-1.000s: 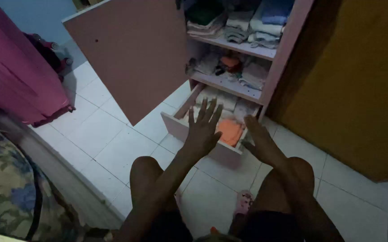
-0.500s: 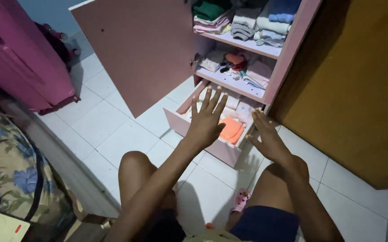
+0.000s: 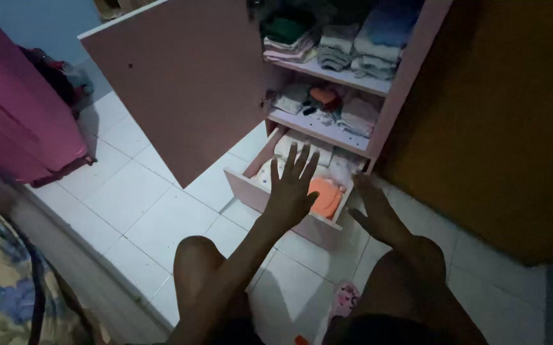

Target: Folding clothes and placing them in a wardrobe drawer.

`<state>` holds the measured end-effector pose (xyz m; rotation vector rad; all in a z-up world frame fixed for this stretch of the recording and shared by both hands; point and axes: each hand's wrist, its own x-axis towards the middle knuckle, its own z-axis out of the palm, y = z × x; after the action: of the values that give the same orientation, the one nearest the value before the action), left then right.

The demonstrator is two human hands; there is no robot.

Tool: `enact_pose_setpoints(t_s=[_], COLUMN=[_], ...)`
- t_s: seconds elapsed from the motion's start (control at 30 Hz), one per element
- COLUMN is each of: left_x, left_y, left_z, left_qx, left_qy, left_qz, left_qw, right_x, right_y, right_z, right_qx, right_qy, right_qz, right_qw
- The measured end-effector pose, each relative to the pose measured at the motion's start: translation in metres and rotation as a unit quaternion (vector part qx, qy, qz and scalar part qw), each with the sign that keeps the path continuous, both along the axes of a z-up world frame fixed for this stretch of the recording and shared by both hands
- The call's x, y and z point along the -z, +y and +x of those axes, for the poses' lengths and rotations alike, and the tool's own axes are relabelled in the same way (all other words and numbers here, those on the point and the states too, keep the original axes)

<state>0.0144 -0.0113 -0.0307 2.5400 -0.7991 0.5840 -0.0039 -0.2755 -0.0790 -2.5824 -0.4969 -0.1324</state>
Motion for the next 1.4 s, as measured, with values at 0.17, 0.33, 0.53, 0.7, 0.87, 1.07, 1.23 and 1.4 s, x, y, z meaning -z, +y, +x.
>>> enact_pose_setpoints(t_s=[0.17, 0.33, 0.53, 0.7, 0.87, 1.07, 1.23, 1.4], left_x=[0.0, 0.001, 0.011, 0.002, -0.007, -0.017, -0.023, -0.025], left_y=[0.01, 0.027, 0.044, 0.058, 0.08, 0.113, 0.142, 0.169], left_z=[0.004, 0.005, 0.008, 0.004, -0.006, -0.022, -0.036, -0.048], left_qx=[-0.005, -0.021, -0.044, -0.068, -0.088, -0.137, -0.183, -0.22], left_qy=[0.029, 0.045, 0.031, 0.081, 0.065, 0.063, 0.065, 0.073], left_qz=[-0.026, -0.028, -0.021, -0.017, -0.015, -0.01, -0.009, -0.01], left_qw=[0.999, 0.998, 0.998, 0.994, 0.994, 0.989, 0.981, 0.973], right_x=[-0.001, 0.004, 0.011, 0.016, 0.016, 0.002, -0.028, -0.052], right_y=[0.012, 0.03, 0.046, 0.048, 0.052, 0.073, 0.112, 0.16], right_z=[0.013, 0.019, 0.027, 0.035, 0.044, 0.053, 0.053, 0.051], right_qx=[-0.009, -0.026, -0.035, -0.054, -0.071, -0.107, -0.137, -0.171], right_qy=[-0.008, 0.019, 0.042, 0.009, -0.009, -0.014, -0.022, -0.029], right_qz=[-0.01, -0.004, -0.014, -0.024, -0.036, -0.025, -0.028, -0.032], right_qw=[1.0, 0.999, 0.998, 0.998, 0.997, 0.994, 0.99, 0.984])
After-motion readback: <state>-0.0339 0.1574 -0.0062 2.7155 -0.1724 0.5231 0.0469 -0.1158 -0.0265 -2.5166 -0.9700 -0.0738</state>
